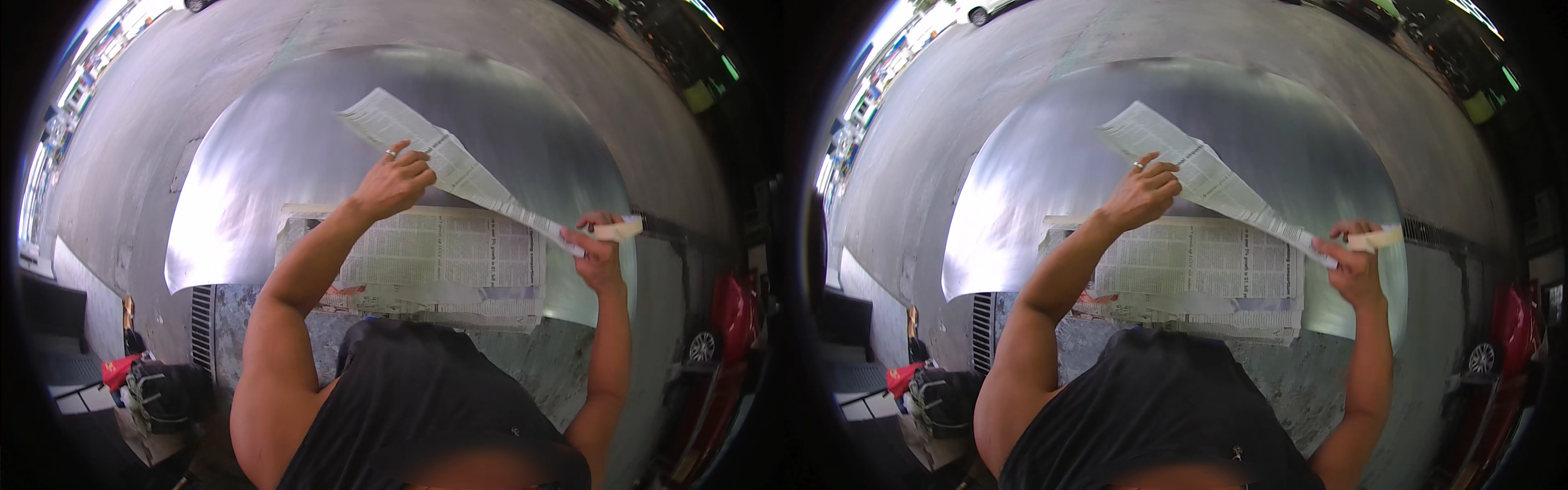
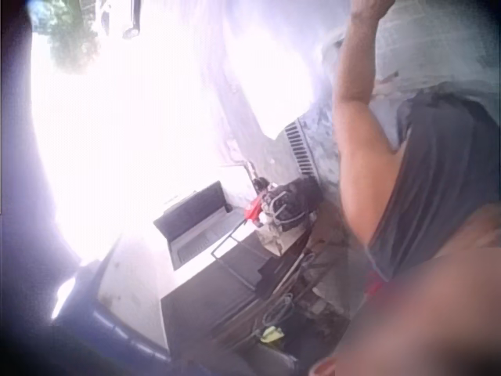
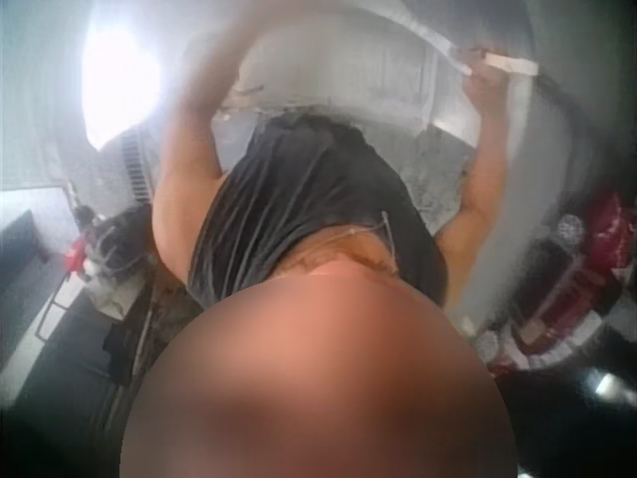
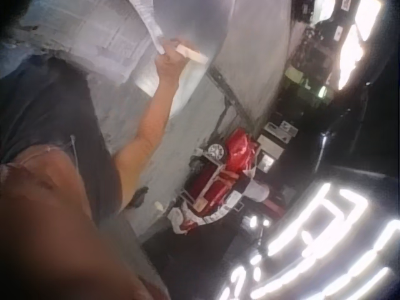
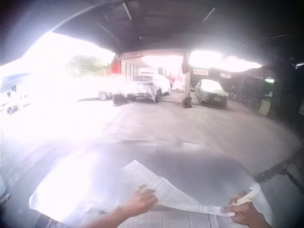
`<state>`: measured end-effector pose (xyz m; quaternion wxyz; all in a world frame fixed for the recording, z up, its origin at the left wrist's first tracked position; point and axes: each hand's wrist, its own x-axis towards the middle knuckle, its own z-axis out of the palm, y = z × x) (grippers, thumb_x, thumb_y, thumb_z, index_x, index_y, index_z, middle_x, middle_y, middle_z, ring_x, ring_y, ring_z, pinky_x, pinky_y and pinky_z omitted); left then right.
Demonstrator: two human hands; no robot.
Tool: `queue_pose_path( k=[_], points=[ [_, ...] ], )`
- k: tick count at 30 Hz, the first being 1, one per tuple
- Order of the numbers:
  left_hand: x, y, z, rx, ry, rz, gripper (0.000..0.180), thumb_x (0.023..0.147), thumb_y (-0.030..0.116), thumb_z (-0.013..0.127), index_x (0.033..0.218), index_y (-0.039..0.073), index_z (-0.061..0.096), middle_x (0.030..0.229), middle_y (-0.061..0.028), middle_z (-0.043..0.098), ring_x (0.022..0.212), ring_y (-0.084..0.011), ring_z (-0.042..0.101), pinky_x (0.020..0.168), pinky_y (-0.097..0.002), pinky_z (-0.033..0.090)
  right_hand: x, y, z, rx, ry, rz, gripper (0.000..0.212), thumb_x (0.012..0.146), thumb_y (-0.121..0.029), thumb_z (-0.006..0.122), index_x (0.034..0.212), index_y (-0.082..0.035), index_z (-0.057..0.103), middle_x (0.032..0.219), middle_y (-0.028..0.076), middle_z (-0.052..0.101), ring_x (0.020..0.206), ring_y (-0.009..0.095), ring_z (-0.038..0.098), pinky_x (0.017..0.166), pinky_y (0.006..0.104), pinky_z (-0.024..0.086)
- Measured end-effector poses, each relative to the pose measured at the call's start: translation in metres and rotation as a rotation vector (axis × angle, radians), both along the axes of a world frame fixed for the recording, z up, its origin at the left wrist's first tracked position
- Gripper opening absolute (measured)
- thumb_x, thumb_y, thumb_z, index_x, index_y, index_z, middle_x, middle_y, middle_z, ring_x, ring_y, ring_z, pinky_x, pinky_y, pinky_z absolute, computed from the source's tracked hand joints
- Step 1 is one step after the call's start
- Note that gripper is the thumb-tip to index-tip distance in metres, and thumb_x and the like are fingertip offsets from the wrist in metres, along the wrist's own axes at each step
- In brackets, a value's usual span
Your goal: The person tapes newspaper sheets onto a curved metal panel using masking tape. They smooth each sheet, tear tape, and press it down to secure the paper. The person lifts the panel to inspect the taped surface before placing it back.
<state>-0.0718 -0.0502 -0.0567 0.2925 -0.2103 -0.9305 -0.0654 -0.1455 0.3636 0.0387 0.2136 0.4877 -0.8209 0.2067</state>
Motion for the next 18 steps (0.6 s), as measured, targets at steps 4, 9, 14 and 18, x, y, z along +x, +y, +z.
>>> queue_pose_path(
  k=[4, 9, 14, 18],
  points=[
    [0.011, -0.021, -0.005, 0.054, -0.035, 0.029, 0.02, 0.086, 0.005, 0.074, 0.106, 0.009, 0.074, 0.103, -0.0052, 0.068, 0.11, -0.0238, 0.066, 0.111, -0.0469, 0.046, -0.03, 0.014, -0.033, 0.022, -0.059, -0.032, 0.038, 0.069, 0.005, 0.077, 0.096, -0.02, 0.084, 0.095, 0.003, 0.062, 0.089, 0.025, 0.058, 0.085, 0.0422, 0.04],
    [0.046, -0.061, -0.013, 0.048, -0.086, 0.125, 0.023, 0.085, 0.003, 0.074, 0.107, 0.008, 0.077, 0.103, -0.0054, 0.068, 0.106, -0.0236, 0.067, 0.097, -0.0407, 0.054, -0.04, 0.007, -0.059, 0.121, 0.013, 0.033, 0.037, 0.072, 0.007, 0.074, 0.098, -0.018, 0.084, 0.093, 0.003, 0.062, 0.09, 0.026, 0.06, 0.085, 0.0431, 0.041],
    [0.071, -0.099, -0.02, 0.125, -0.14, 0.251, 0.025, 0.086, 0.007, 0.076, 0.111, 0.008, 0.077, 0.114, -0.0036, 0.069, 0.112, -0.0218, 0.065, 0.101, -0.0406, 0.052, -0.068, -0.012, -0.082, 0.092, -0.064, 0.004, 0.035, 0.074, 0.002, 0.074, 0.103, -0.016, 0.082, 0.097, 0.006, 0.065, 0.098, 0.027, 0.063, 0.089, 0.044, 0.042],
    [0.082, -0.125, -0.018, 0.352, -0.197, 0.317, 0.014, 0.093, 0.009, 0.074, 0.104, 0.004, 0.08, 0.109, -0.007, 0.073, 0.109, -0.0249, 0.066, 0.098, -0.0419, 0.049, -0.082, -0.006, -0.092, 0.119, -0.268, -0.155, 0.025, 0.083, -0.001, 0.075, 0.106, -0.01, 0.08, 0.103, 0.008, 0.064, 0.098, 0.032, 0.061, 0.095, 0.041, 0.04]
  ],
)
